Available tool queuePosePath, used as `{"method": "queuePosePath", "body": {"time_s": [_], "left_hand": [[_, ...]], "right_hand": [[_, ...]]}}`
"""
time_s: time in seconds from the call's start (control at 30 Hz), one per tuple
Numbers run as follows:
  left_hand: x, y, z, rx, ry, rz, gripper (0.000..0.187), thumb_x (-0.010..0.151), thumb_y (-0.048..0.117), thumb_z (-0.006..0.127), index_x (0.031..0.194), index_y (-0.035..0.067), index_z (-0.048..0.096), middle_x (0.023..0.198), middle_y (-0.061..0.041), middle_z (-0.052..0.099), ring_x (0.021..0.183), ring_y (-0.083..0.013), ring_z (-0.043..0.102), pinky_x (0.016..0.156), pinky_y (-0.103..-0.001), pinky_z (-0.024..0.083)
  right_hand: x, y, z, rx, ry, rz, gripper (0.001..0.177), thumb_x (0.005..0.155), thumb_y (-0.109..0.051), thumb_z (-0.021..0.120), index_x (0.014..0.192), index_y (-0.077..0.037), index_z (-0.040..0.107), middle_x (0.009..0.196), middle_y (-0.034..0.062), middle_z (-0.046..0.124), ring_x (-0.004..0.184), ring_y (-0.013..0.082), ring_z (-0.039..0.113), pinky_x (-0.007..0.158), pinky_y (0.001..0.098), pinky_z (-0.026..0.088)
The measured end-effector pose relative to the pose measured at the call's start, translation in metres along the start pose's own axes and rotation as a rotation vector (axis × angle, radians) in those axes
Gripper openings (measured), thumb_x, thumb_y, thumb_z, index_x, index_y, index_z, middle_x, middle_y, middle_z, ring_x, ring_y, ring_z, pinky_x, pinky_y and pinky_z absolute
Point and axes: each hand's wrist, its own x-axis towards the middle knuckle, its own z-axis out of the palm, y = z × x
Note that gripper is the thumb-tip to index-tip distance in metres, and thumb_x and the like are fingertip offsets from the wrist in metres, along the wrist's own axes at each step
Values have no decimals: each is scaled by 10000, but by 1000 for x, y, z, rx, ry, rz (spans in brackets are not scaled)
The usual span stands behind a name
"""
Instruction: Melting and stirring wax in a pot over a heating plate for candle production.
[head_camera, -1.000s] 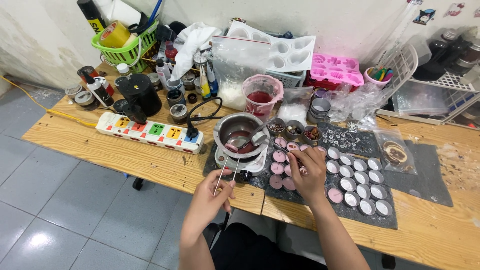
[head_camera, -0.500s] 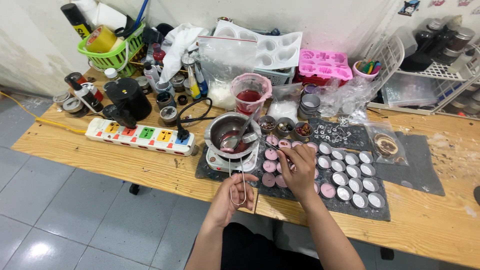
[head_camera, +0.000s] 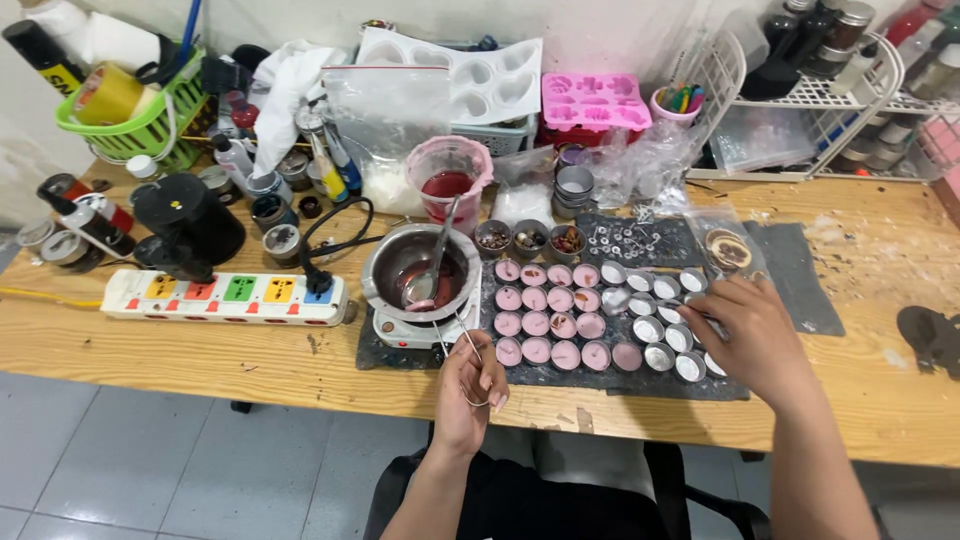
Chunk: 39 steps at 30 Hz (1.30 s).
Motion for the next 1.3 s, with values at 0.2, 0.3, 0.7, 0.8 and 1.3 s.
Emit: {"method": "queuePosePath", "body": {"time_s": [0.2, 0.3, 0.7, 0.8, 1.3], "left_hand": [[3, -7, 1, 45, 0, -3, 275, 1064, 249, 348, 1138, 34, 503, 666, -21, 407, 560, -136, 460, 556, -276, 427], [1, -6, -5, 42, -22, -2, 280, 1068, 243, 345, 1132, 22, 504, 662, -18, 407, 553, -134, 457, 531, -276, 421], [-5, 1, 1, 75, 1, -30, 265, 1055, 236, 321, 1105, 33, 484, 643, -15, 409, 539, -125, 448, 489, -261, 412], [-7, 4, 1, 104, 19, -40, 262, 1054, 244, 326, 1091, 35, 480, 643, -12, 407, 539, -122, 441, 498, -263, 412], [-8, 0, 0, 92, 11, -34, 262, 1052, 242, 334, 1100, 34, 486, 654, -14, 412, 550, -123, 446, 516, -261, 405]], "right_hand": [[-7, 23, 25, -146, -330, 26, 142, 821, -214, 741, 795, -78, 767, 791, 26, 687, 855, 221, 639, 776, 384, 433], [-3, 28, 36, -191, -431, 8, 163, 839, -243, 722, 807, -92, 774, 804, 13, 698, 885, 210, 647, 808, 378, 449], [13, 13, 39, -289, -369, 29, 238, 876, -329, 711, 817, -107, 772, 822, 15, 690, 900, 208, 642, 822, 387, 437], [14, 13, 41, -283, -388, 34, 222, 871, -321, 714, 821, -114, 775, 812, 7, 679, 890, 207, 635, 794, 391, 420], [17, 34, 76, -310, -207, 52, 204, 897, -306, 712, 909, -115, 782, 853, 11, 663, 907, 218, 629, 800, 407, 440]]}}
